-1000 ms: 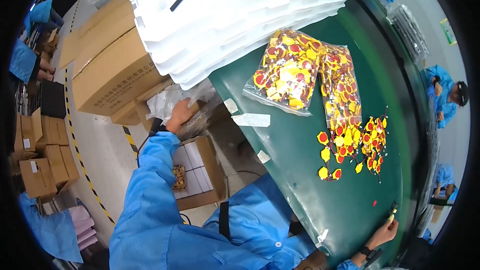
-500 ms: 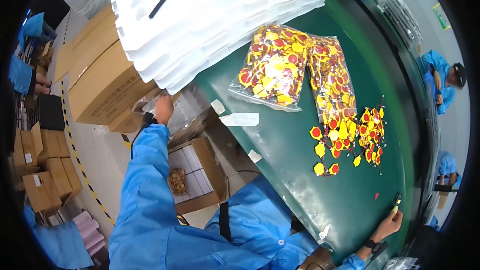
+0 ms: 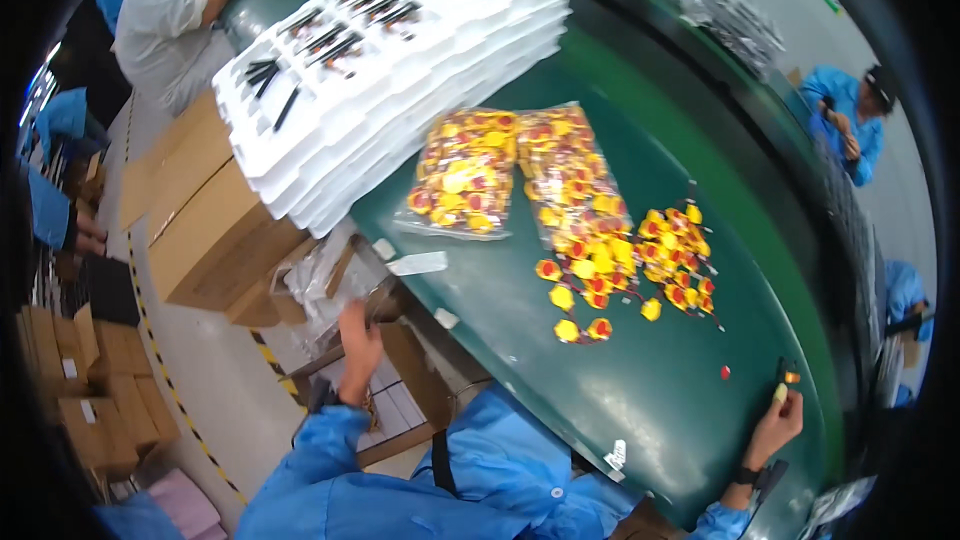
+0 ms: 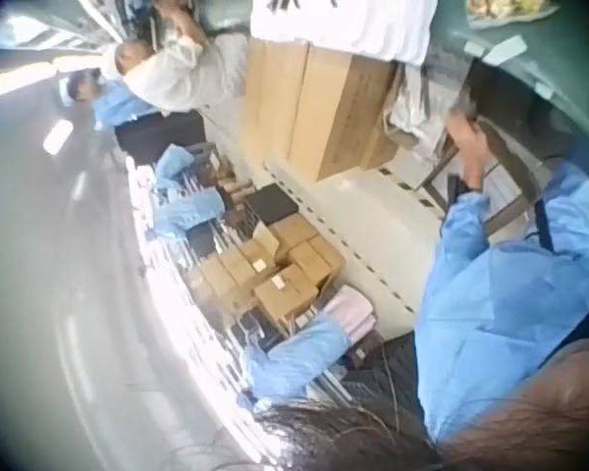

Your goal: The recorder is seen assembling small electronic components, including attaching parts to a plastic housing and placing them into boxes on a factory production line.

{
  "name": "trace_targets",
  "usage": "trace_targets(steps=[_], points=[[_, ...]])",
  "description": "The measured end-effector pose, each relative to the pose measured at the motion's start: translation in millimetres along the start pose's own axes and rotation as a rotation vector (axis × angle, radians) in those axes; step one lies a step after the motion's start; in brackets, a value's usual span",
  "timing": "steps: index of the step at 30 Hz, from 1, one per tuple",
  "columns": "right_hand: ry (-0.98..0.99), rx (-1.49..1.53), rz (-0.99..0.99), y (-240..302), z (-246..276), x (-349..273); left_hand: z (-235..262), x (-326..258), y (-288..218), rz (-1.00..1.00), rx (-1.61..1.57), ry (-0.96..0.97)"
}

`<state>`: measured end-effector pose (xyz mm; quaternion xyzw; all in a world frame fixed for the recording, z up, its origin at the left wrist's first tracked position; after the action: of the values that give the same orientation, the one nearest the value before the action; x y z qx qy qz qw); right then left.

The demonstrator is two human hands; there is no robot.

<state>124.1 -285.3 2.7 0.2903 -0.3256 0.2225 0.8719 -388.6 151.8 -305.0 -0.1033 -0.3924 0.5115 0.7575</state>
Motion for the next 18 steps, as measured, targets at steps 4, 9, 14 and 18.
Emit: trace_targets(steps=[4,9,14,18], points=[[-0.041,0.061,0.052,20,-3,-2,52,-35,-102,-0.108,-0.252,0.045],[-0.088,0.225,0.052,27,-4,-2,153,17,-261,-0.268,-0.472,-0.1],[-0.098,0.415,-0.053,17,7,-2,161,58,-392,-0.583,-0.84,-0.12],[-0.119,0.497,-0.111,20,11,0,145,73,-491,-0.991,-0.967,-0.004]])
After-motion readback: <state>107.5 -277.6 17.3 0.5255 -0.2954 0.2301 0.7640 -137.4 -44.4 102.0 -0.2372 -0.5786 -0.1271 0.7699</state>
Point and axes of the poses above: each hand's wrist, its own x-axis towards the middle knuckle, its own z-axis out of the back of the hand, y = z × x, the point moved 2 cm from there along x, towards the middle knuckle, and after that the axes turned 9 degrees about -y, right-handed, at the moved point
